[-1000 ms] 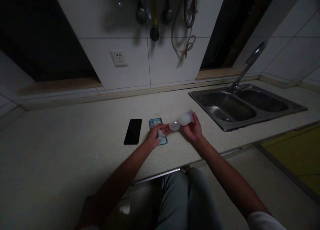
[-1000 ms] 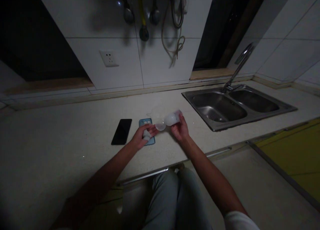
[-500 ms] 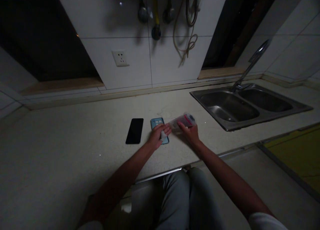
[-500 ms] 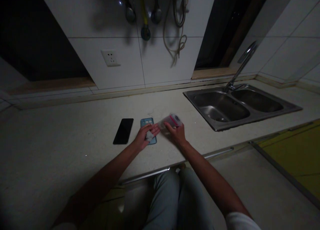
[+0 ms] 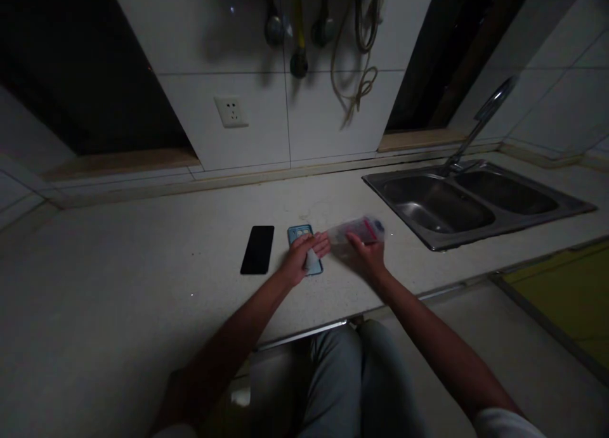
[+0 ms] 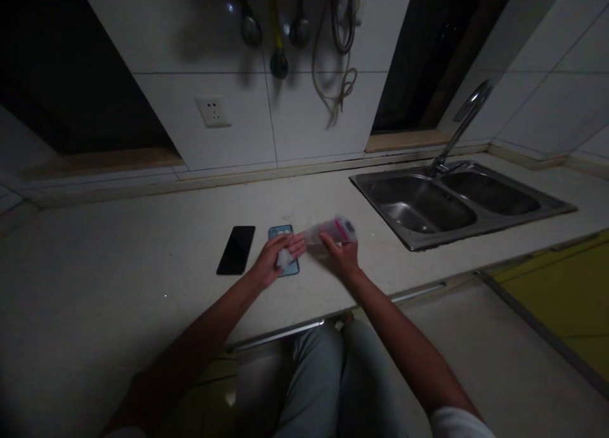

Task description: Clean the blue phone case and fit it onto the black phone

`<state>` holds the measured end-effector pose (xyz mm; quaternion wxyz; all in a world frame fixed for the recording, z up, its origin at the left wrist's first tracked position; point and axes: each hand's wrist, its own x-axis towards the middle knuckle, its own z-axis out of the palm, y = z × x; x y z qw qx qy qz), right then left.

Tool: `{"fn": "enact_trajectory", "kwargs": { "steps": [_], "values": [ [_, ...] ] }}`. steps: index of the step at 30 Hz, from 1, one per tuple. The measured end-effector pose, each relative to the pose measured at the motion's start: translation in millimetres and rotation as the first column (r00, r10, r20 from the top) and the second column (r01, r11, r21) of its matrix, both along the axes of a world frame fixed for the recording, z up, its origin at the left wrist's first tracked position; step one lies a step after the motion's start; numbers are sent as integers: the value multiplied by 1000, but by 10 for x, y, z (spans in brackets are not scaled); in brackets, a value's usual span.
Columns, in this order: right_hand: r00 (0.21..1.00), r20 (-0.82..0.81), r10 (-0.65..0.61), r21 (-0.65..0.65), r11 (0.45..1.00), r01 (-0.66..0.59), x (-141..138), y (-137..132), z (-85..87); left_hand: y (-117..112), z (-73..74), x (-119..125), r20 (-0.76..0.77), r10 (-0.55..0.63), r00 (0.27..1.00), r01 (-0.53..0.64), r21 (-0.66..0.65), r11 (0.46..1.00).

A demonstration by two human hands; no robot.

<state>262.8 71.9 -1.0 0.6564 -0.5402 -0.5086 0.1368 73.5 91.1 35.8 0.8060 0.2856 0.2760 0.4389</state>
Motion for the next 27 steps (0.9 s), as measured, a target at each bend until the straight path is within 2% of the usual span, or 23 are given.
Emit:
{"fn": "enact_trajectory", "kwargs": {
  "steps": [2,4,6,9,12,15,17,18,21,22,23,24,25,26,27],
  "values": [
    [991,-114,-70,5,997,71,58,38,6,7,20,-1,-29,-10,1000,12,70,997],
    [976,-168,-141,12,989,146,150,71,21,23,11,-6,-95,30,995,-15,155,988],
    [960,-167,-225,-4,974,227,270,99,25,56,-21,-26,-186,116,976,-78,199,977],
    [939,-92,-332,-77,942,325,446,139,-12,142,-66,-91,-300,227,926,-173,194,966],
    [942,2,-335,-124,935,333,535,178,-74,246,-79,-166,-338,290,895,-222,227,948],
    [956,9,-295,-120,948,294,529,184,-82,330,-83,-200,-314,349,883,-283,238,929],
    [944,10,-329,-43,943,329,503,151,-43,364,-97,-199,-291,375,880,-318,225,921],
    [925,18,-380,33,925,380,487,123,-17,375,-107,-194,-284,387,877,-334,218,917],
    [824,25,-566,299,791,534,408,11,41,390,-134,-182,-293,413,863,-361,215,907],
    [816,48,-576,345,776,527,360,-25,49,390,-138,-179,-299,414,860,-361,217,907],
    [836,101,-539,356,804,476,297,-54,54,387,-138,-177,-303,412,860,-358,218,908],
    [876,174,-449,332,865,377,219,-73,58,381,-134,-174,-302,404,863,-350,219,911],
    [922,285,-262,247,949,194,128,-81,67,372,-127,-170,-293,392,872,-338,221,915],
    [929,369,-25,122,992,-22,28,-76,83,360,-117,-166,-276,377,884,-324,221,920],
    [903,388,184,7,979,-202,-75,-57,108,344,-106,-160,-257,360,897,-308,220,926]
  ]
}}
